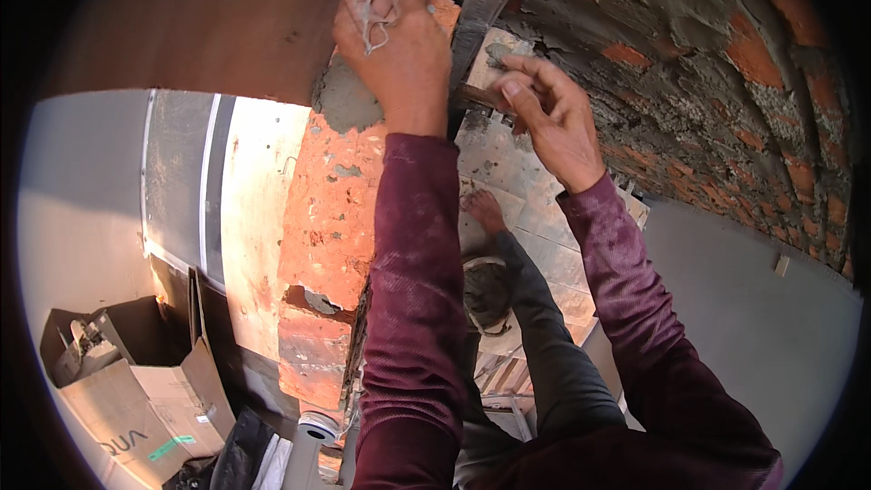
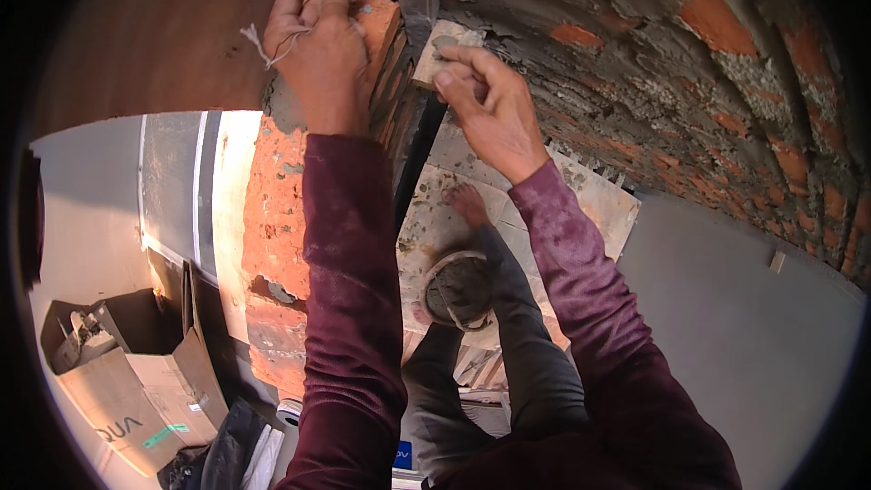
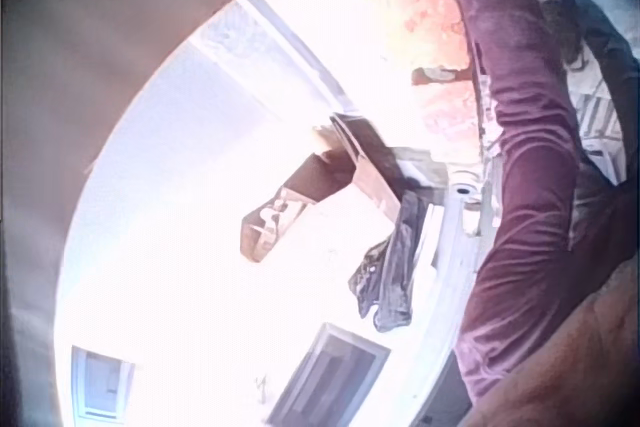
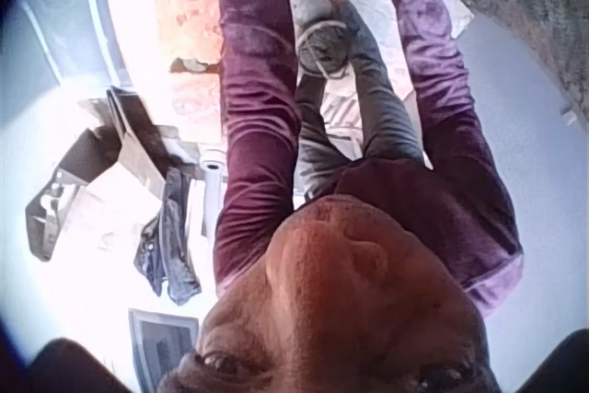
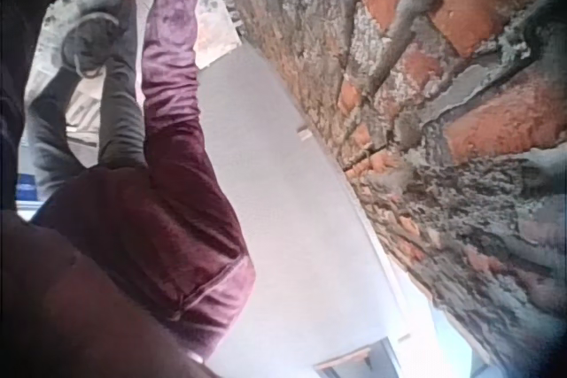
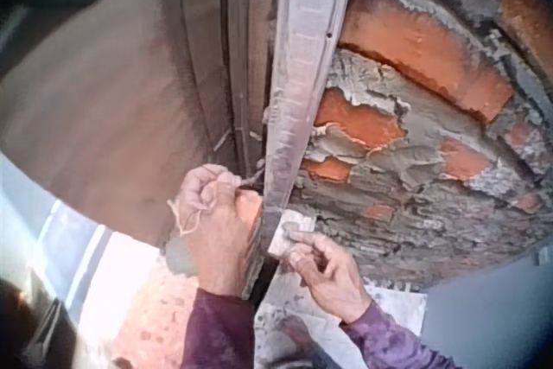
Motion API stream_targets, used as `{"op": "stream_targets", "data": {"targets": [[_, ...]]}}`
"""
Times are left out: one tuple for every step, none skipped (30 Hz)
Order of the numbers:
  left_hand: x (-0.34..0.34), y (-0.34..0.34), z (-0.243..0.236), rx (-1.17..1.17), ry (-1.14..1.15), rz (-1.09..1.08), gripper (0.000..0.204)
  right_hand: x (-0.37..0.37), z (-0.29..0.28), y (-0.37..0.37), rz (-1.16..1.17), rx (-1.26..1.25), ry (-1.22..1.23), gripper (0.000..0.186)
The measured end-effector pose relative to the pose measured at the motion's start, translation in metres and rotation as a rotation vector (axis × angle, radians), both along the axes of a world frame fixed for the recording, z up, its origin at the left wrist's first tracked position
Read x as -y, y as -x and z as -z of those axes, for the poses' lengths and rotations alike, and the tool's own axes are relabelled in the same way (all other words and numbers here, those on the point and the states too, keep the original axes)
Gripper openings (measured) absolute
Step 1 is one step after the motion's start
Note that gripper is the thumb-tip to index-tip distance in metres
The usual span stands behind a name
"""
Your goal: The person measures a brick wall using a string line and a level, applies mortar to the bricks, and secures a metal track to the structure.
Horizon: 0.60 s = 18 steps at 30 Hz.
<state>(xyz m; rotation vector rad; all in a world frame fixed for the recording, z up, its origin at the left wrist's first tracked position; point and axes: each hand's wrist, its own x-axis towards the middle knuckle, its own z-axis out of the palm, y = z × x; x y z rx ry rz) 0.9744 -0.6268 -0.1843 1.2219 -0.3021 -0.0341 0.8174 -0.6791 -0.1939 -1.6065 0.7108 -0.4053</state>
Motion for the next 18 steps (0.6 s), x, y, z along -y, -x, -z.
{"op": "stream_targets", "data": {"targets": [[0.003,-0.001,-0.002,-0.05,0.125,-0.012,0.009,-0.004,0.001,0.007,-0.021,-0.039,-0.02,0.033],[0.004,0.0,-0.002,-0.076,0.124,-0.035,0.009,-0.006,0.004,0.016,-0.038,-0.08,-0.031,0.033],[0.002,-0.002,0.0,-0.099,0.122,-0.068,0.01,-0.008,0.011,0.024,-0.046,-0.1,-0.042,0.032],[0.001,-0.005,0.002,-0.123,0.125,-0.099,0.01,-0.008,0.017,0.034,-0.051,-0.122,-0.047,0.031],[0.003,-0.009,0.009,-0.078,0.09,-0.104,0.01,-0.006,0.023,0.044,-0.055,-0.157,-0.049,0.031],[0.007,-0.009,0.011,-0.114,0.129,-0.063,0.011,-0.005,0.028,0.054,-0.053,-0.196,-0.05,0.031],[0.007,-0.005,0.006,-0.164,0.112,-0.038,0.012,-0.005,0.033,0.062,-0.07,-0.23,-0.04,0.031],[0.004,-0.001,0.001,-0.213,0.092,-0.016,0.012,-0.007,0.038,0.068,-0.091,-0.263,-0.033,0.031],[0.005,0.001,-0.005,-0.164,0.047,-0.036,0.012,-0.008,0.036,0.073,-0.104,-0.281,-0.018,0.032],[0.005,0.003,-0.009,-0.116,0.0,-0.056,0.012,-0.009,0.033,0.077,-0.122,-0.282,-0.008,0.032],[0.004,0.002,-0.007,-0.083,-0.053,-0.074,0.012,-0.012,0.033,0.081,-0.139,-0.295,-0.005,0.033],[0.004,0.0,-0.006,-0.083,-0.067,-0.082,0.012,-0.014,0.032,0.084,-0.154,-0.308,-0.002,0.033],[0.003,-0.002,-0.004,-0.084,-0.082,-0.087,0.012,-0.014,0.032,0.085,-0.162,-0.332,-0.008,0.034],[0.004,-0.003,-0.004,-0.086,-0.097,-0.091,0.012,-0.014,0.032,0.086,-0.17,-0.331,-0.005,0.034],[0.004,-0.003,-0.005,-0.057,-0.118,-0.131,0.011,-0.014,0.032,0.087,-0.176,-0.33,-0.004,0.034],[0.005,-0.004,-0.005,-0.07,-0.117,-0.107,0.011,-0.014,0.032,0.087,-0.181,-0.329,-0.002,0.034],[0.006,-0.005,-0.004,-0.085,-0.117,-0.084,0.011,-0.014,0.031,0.087,-0.194,-0.331,-0.002,0.035],[0.006,-0.006,-0.004,-0.099,-0.118,-0.059,0.011,-0.014,0.031,0.086,-0.199,-0.329,-0.006,0.035]]}}
